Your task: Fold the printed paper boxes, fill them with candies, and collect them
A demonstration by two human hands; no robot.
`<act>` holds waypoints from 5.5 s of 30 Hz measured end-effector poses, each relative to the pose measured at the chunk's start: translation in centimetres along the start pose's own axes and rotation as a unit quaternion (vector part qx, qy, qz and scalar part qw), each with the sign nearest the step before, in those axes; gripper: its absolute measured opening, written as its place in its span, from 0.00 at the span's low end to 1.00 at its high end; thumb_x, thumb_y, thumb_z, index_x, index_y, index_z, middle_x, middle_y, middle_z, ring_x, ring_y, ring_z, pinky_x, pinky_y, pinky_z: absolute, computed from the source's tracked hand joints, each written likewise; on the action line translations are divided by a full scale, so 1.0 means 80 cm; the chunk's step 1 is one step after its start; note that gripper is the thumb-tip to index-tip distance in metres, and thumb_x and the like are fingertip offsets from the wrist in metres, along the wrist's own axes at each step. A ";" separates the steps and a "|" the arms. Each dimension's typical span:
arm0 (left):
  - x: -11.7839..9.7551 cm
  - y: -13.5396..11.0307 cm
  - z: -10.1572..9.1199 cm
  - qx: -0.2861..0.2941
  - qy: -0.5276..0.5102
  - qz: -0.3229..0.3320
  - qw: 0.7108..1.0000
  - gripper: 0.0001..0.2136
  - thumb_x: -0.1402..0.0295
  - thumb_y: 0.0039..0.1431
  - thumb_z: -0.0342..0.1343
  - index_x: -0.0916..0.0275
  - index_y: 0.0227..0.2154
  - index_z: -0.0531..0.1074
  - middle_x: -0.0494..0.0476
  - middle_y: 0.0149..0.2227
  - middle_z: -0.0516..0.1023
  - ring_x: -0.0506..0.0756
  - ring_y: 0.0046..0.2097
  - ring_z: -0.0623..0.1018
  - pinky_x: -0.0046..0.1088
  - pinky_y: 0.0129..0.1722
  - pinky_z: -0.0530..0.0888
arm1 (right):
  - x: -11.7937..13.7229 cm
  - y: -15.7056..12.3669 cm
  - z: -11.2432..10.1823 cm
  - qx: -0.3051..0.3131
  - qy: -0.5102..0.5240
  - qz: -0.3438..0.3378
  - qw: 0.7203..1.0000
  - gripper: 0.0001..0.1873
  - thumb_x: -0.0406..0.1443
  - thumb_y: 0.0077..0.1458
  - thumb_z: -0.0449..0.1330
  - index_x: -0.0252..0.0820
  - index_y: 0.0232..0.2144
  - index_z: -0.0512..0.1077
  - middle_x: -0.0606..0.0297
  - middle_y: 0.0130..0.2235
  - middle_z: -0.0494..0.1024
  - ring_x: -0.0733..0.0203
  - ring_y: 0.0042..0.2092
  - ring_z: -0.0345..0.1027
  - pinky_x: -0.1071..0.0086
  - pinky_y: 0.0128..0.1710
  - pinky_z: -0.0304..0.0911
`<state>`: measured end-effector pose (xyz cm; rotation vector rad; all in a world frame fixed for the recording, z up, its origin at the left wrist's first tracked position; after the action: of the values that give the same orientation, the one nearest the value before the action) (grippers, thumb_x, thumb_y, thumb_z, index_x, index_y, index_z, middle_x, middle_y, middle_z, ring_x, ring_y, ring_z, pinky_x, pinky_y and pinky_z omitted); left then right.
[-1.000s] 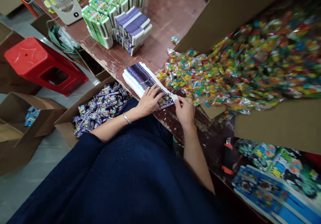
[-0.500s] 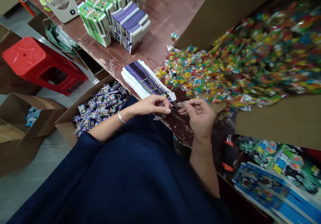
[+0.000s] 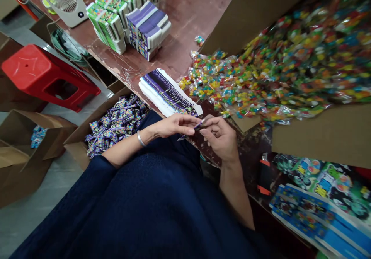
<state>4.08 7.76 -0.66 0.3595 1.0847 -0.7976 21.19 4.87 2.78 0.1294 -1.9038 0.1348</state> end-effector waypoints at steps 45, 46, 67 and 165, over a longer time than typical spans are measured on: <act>-0.003 -0.010 -0.006 -0.189 0.197 0.162 0.948 0.20 0.68 0.60 0.65 0.58 0.52 0.66 0.60 0.51 0.73 0.57 0.53 0.77 0.28 0.41 0.83 | -0.019 0.037 0.004 -0.111 0.114 0.014 0.987 0.10 0.42 0.52 0.73 0.46 0.30 0.77 0.68 0.30 0.79 0.61 0.33 0.73 0.66 0.36 0.70; -0.003 -0.010 -0.005 -0.184 0.205 0.161 0.948 0.21 0.68 0.60 0.65 0.58 0.53 0.66 0.60 0.52 0.73 0.57 0.54 0.77 0.28 0.41 0.83 | -0.018 0.038 0.002 -0.113 0.118 0.015 0.987 0.10 0.42 0.52 0.73 0.46 0.28 0.77 0.69 0.29 0.79 0.62 0.32 0.72 0.67 0.35 0.69; -0.001 -0.005 0.004 -0.155 0.117 0.080 0.978 0.15 0.66 0.59 0.66 0.62 0.48 0.75 0.57 0.45 0.77 0.48 0.36 0.76 0.25 0.36 0.76 | -0.019 0.003 0.010 -0.130 0.027 -0.072 0.989 0.09 0.45 0.58 0.69 0.47 0.36 0.78 0.61 0.44 0.81 0.55 0.45 0.79 0.61 0.43 0.77; 0.014 0.001 -0.001 -0.151 0.088 0.122 0.977 0.23 0.59 0.61 0.67 0.57 0.52 0.62 0.54 0.46 0.71 0.46 0.35 0.73 0.22 0.34 0.75 | -0.014 0.021 0.011 -0.225 0.093 -0.079 0.967 0.16 0.48 0.57 0.70 0.47 0.38 0.73 0.65 0.35 0.82 0.59 0.37 0.79 0.64 0.42 0.76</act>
<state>4.33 7.41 -1.74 0.3015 1.2784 -0.3797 20.52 6.43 1.39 -0.0394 -1.6832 -0.3824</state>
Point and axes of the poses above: each hand's wrist, its own y-axis towards the middle knuckle, its own z-axis out of the palm, x = y × z, the point moved 5 cm from there along y, towards the middle knuckle
